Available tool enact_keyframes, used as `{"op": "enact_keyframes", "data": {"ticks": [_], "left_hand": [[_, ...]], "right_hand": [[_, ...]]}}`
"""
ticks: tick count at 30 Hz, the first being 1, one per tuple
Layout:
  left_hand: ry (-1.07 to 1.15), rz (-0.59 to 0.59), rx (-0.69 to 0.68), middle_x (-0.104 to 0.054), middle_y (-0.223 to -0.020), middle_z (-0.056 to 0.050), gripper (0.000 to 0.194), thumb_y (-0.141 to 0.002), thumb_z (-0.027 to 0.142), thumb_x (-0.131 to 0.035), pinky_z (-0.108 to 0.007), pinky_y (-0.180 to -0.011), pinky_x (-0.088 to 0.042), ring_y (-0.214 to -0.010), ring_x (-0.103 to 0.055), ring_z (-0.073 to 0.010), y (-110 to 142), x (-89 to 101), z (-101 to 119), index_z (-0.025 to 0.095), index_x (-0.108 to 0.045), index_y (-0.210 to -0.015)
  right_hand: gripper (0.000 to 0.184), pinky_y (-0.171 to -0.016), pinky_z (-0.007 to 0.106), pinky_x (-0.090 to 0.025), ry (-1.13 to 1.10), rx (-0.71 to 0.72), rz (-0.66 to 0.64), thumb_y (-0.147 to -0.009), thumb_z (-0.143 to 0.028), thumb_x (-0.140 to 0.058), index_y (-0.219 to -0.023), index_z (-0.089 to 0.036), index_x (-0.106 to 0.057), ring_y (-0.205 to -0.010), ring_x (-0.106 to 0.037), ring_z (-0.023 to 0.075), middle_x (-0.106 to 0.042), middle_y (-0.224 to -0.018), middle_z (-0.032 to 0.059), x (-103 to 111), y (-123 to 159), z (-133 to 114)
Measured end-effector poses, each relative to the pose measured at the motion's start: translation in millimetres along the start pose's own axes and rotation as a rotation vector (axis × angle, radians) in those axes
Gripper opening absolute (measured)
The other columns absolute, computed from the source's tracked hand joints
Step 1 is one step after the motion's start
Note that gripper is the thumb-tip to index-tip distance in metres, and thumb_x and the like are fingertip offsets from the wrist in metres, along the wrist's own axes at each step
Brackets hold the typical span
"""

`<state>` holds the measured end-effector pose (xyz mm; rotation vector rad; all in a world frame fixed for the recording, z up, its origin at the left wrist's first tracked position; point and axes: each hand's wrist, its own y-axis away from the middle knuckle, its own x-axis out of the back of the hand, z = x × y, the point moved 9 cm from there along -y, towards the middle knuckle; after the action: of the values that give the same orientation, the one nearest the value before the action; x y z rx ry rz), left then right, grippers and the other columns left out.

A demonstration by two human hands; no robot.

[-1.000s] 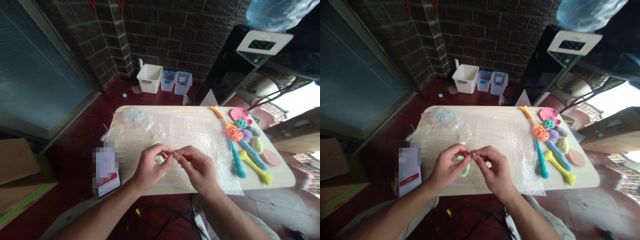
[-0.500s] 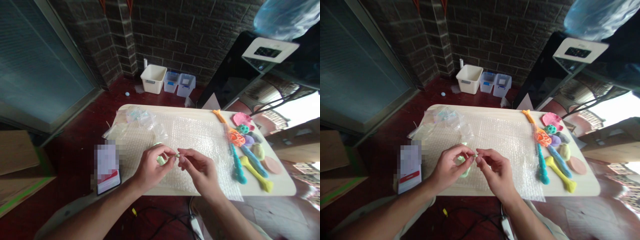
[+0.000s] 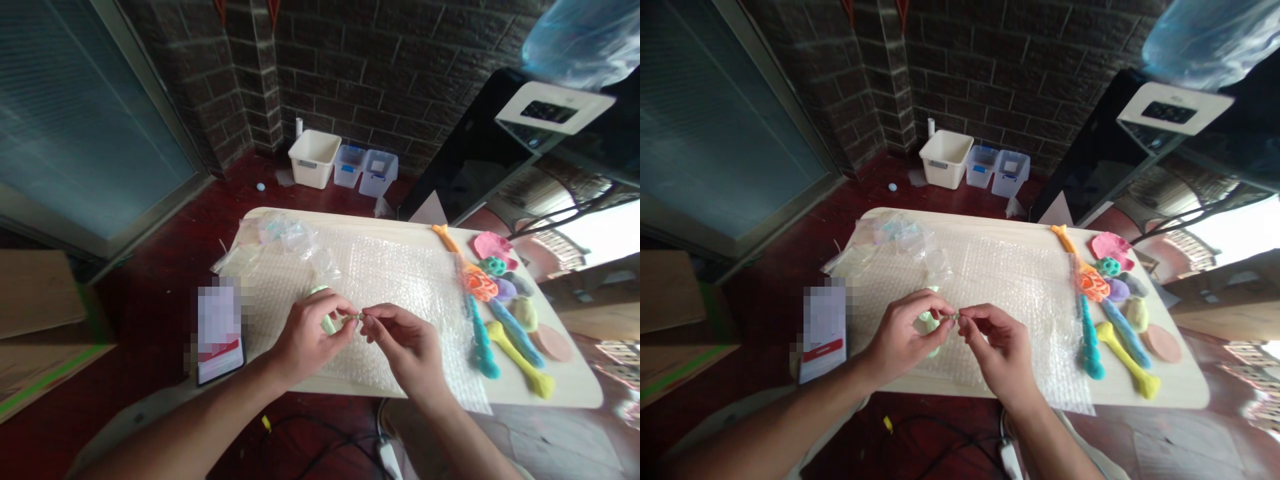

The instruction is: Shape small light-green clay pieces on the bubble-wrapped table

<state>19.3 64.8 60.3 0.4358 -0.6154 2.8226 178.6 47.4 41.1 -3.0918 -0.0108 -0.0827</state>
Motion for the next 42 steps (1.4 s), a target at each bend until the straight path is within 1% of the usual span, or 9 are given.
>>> {"op": "enact_keyframes", "data": {"ticks": [4,8,13,16,19,24,31,37,42], "left_hand": [[0.0,-0.01,-0.003,-0.075,-0.088,-0.005,0.01,-0.089,0.013,-0.069,-0.031,-0.077,-0.054,-0.083,-0.069,-0.0197,1.8,-0.6,-1.7,0.021,-0.073,-0.093],[-0.013,-0.019,-0.01,-0.076,-0.092,-0.005,0.01,-0.089,0.016,-0.071,-0.032,-0.081,-0.055,-0.086,-0.071,-0.0198,2.8,-1.4,-1.4,0.02,-0.074,-0.097],[0.061,0.025,0.093,-0.079,-0.1,-0.006,0.029,-0.086,0.019,-0.079,-0.03,-0.079,-0.057,-0.086,-0.072,-0.0188,1.4,3.5,-9.2,0.019,-0.073,-0.114],[0.064,0.007,0.084,-0.079,-0.097,-0.006,0.019,-0.091,0.025,-0.077,-0.03,-0.078,-0.056,-0.083,-0.072,-0.0183,0.1,1.8,-10.1,0.02,-0.076,-0.109],[0.048,-0.008,0.047,-0.079,-0.091,-0.006,0.011,-0.093,0.024,-0.075,-0.031,-0.077,-0.055,-0.082,-0.072,-0.019,-0.2,-0.3,-8.0,0.021,-0.078,-0.103],[0.011,-0.009,0.027,-0.077,-0.088,-0.005,0.009,-0.094,0.022,-0.072,-0.029,-0.075,-0.054,-0.08,-0.071,-0.0177,0.5,0.0,-4.9,0.02,-0.079,-0.1],[-0.013,-0.008,0.019,-0.077,-0.089,-0.005,0.008,-0.095,0.021,-0.07,-0.028,-0.076,-0.054,-0.081,-0.071,-0.0173,-0.7,1.8,-2.2,0.019,-0.077,-0.097],[-0.011,-0.048,0.006,-0.077,-0.091,-0.005,0.009,-0.096,0.021,-0.069,-0.028,-0.078,-0.054,-0.084,-0.071,-0.0178,1.7,-1.5,-2.7,0.02,-0.077,-0.1],[-0.004,-0.043,0.013,-0.079,-0.094,-0.004,0.01,-0.095,0.021,-0.072,-0.027,-0.079,-0.054,-0.084,-0.072,-0.0161,2.8,-1.9,-5.1,0.019,-0.077,-0.104]], "right_hand": [[0.016,-0.059,0.03,-0.061,0.003,-0.006,0.0,-0.085,-0.037,-0.085,-0.093,-0.022,-0.083,-0.064,-0.07,0.0186,-0.08,-0.079,0.007,0.2,-0.4,1.7],[0.016,-0.055,0.029,-0.057,-0.015,-0.045,0.0,-0.083,-0.037,-0.086,-0.092,-0.023,-0.085,-0.063,-0.067,0.0181,-0.079,-0.076,0.0073,2.9,-1.6,11.7],[0.016,-0.06,0.027,-0.055,-0.154,-0.11,0.02,-0.085,-0.037,-0.085,-0.094,-0.024,-0.084,-0.064,-0.065,0.0159,-0.075,-0.071,0.0046,8.9,-3.7,23.7],[0.016,-0.061,0.027,-0.054,-0.208,-0.131,0.021,-0.085,-0.036,-0.085,-0.095,-0.024,-0.083,-0.064,-0.064,0.0151,-0.074,-0.07,0.0038,8.9,-5.3,26.2],[0.015,-0.06,0.028,-0.053,-0.223,-0.128,0.016,-0.085,-0.036,-0.086,-0.092,-0.023,-0.083,-0.062,-0.063,0.0151,-0.074,-0.068,0.0036,6.7,-6.1,24.7],[0.017,-0.057,0.027,-0.054,-0.184,-0.096,0.021,-0.084,-0.034,-0.086,-0.098,-0.024,-0.083,-0.061,-0.064,0.0145,-0.075,-0.074,0.0035,7.3,-5.7,18.6],[0.017,-0.065,0.028,-0.058,-0.086,-0.005,-0.07,-0.084,-0.027,-0.086,-0.101,-0.026,-0.083,-0.071,-0.068,0.0156,-0.079,-0.088,0.0048,1.6,-2.9,13.5],[0.011,-0.066,0.029,-0.06,-0.045,0.008,-0.07,-0.086,-0.03,-0.084,-0.094,-0.023,-0.082,-0.073,-0.072,0.0174,-0.079,-0.084,0.0057,1.3,-2.9,10.4],[0.014,-0.066,0.029,-0.057,0.007,-0.012,-0.084,-0.088,-0.033,-0.082,-0.093,-0.02,-0.08,-0.072,-0.07,0.0171,-0.078,-0.082,0.0071,0.7,-1.9,10.1]]}}
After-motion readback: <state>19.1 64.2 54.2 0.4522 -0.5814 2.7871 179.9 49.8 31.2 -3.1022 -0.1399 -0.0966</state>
